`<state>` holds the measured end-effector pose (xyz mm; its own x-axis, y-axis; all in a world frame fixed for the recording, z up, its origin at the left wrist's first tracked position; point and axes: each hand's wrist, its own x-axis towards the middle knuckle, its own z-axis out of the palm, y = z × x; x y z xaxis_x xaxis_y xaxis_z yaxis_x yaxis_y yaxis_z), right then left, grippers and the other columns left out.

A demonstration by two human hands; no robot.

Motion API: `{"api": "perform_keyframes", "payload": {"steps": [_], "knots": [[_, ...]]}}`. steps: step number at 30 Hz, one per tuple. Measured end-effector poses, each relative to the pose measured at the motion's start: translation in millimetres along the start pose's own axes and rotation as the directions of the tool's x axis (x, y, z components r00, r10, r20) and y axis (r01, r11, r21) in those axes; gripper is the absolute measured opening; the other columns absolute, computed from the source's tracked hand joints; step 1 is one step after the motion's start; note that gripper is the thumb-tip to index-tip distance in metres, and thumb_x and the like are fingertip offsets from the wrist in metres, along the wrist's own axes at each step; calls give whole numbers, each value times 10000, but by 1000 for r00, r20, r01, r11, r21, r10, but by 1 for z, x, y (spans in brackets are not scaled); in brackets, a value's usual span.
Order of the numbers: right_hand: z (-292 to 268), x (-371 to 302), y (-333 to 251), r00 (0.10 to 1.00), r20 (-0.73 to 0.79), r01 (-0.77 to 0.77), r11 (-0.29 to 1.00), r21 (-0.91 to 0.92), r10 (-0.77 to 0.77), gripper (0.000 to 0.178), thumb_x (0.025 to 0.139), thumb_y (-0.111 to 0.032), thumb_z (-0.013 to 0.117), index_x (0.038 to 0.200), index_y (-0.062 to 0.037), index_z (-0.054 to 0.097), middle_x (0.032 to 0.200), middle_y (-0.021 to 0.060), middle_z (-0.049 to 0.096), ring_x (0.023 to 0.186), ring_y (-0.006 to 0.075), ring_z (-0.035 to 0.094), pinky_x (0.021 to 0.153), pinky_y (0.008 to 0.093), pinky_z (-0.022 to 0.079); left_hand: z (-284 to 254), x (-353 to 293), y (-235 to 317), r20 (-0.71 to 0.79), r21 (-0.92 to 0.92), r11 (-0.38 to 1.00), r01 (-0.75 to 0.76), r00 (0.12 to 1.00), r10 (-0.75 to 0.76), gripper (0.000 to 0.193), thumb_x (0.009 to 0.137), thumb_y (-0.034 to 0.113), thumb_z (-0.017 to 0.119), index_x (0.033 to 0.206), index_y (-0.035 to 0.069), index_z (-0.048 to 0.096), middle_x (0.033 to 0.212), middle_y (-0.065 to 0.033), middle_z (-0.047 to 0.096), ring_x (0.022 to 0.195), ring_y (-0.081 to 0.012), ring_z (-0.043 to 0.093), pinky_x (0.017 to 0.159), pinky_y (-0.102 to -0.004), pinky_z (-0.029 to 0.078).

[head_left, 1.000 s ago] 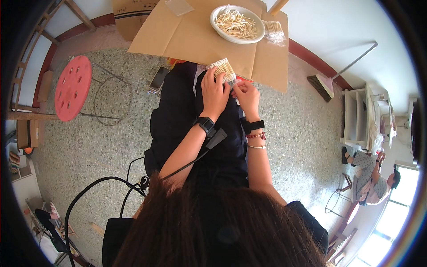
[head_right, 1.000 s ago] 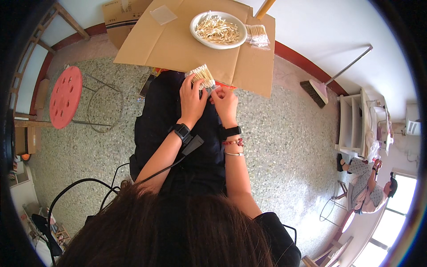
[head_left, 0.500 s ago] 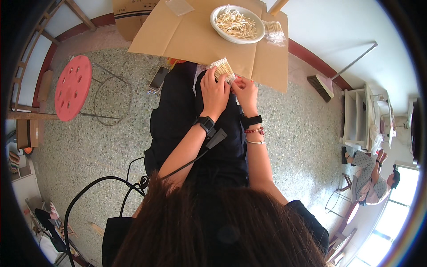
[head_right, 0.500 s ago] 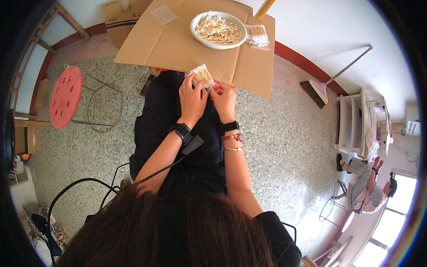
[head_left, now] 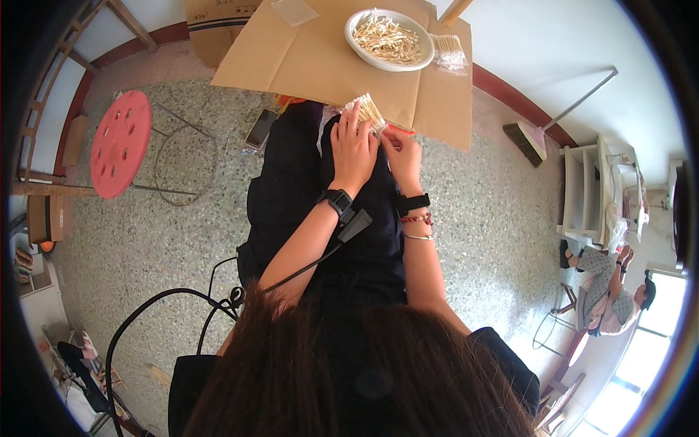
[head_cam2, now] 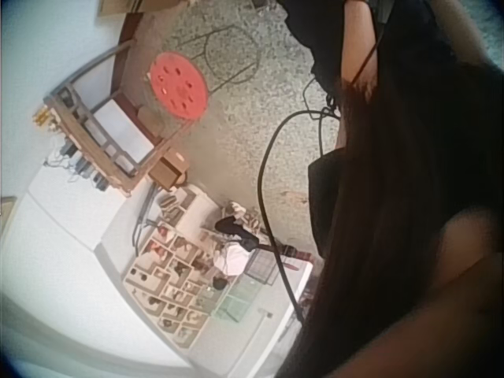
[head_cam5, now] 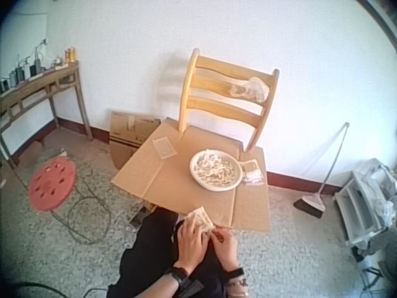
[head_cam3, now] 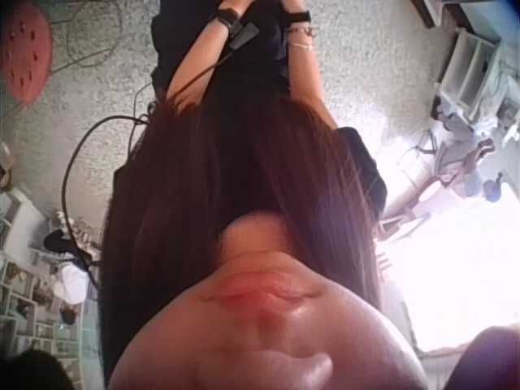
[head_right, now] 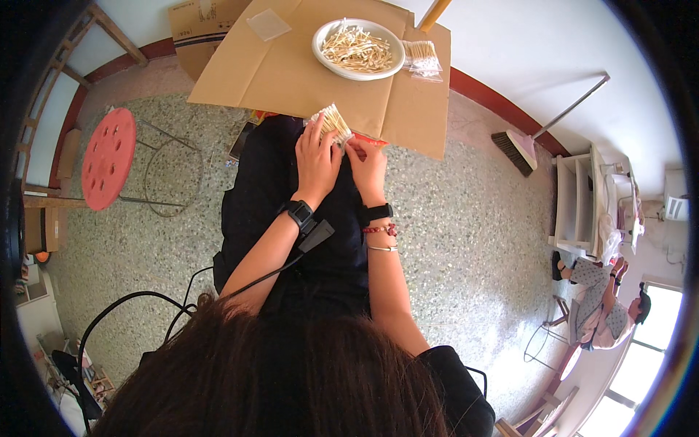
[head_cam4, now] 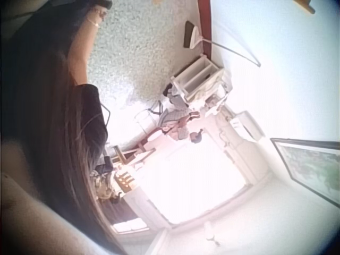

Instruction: Manually counting and putting cotton swabs into small plastic bags.

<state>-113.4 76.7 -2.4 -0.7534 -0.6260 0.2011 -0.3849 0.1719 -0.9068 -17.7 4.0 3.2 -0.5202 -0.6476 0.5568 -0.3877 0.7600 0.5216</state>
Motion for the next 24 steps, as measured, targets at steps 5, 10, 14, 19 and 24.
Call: {"api": "perform_keyframes", "payload": {"steps": [5,10,14,19,24], "knots": [[-2,0,3,995,-7,-97,995,-22,97,167,781,-122,696,920,-30,693,793,93,698,689,179,672,660,295,518,0,-2,-3,51,23,1000,6,999,-7,270,850,143,520,1102,49,546,1352,-153,432,1276,-363,359,1005,-538,305],[0,6,11,994,8,-110,994,-18,110,165,770,-138,708,899,-35,692,774,86,694,700,178,674,671,290,519,-2,-2,0,51,12,1000,13,999,-14,263,841,137,530,1088,52,553,1332,-152,447,1267,-356,369,1001,-538,312],[0,9,11,993,9,-114,993,-43,115,156,763,-152,714,856,-30,688,766,76,693,704,172,674,677,284,520,-3,-2,1,73,23,1000,18,997,-20,274,855,126,519,1118,52,546,1346,-156,437,1279,-347,359,1023,-490,289],[0,10,7,991,32,-126,992,-24,127,155,758,-159,718,838,-31,684,760,69,691,716,163,674,679,279,518,-3,-1,-1,66,41,999,10,998,-13,270,849,119,525,1109,50,550,1343,-155,440,1269,-347,367,1021,-481,294],[-1,18,18,988,76,-135,991,5,134,165,757,-165,721,844,-30,684,758,77,690,730,166,676,688,279,517,-2,2,2,70,27,999,24,997,-26,272,875,168,533,1119,50,547,1353,-157,431,1271,-350,364,1027,-479,287]]}}
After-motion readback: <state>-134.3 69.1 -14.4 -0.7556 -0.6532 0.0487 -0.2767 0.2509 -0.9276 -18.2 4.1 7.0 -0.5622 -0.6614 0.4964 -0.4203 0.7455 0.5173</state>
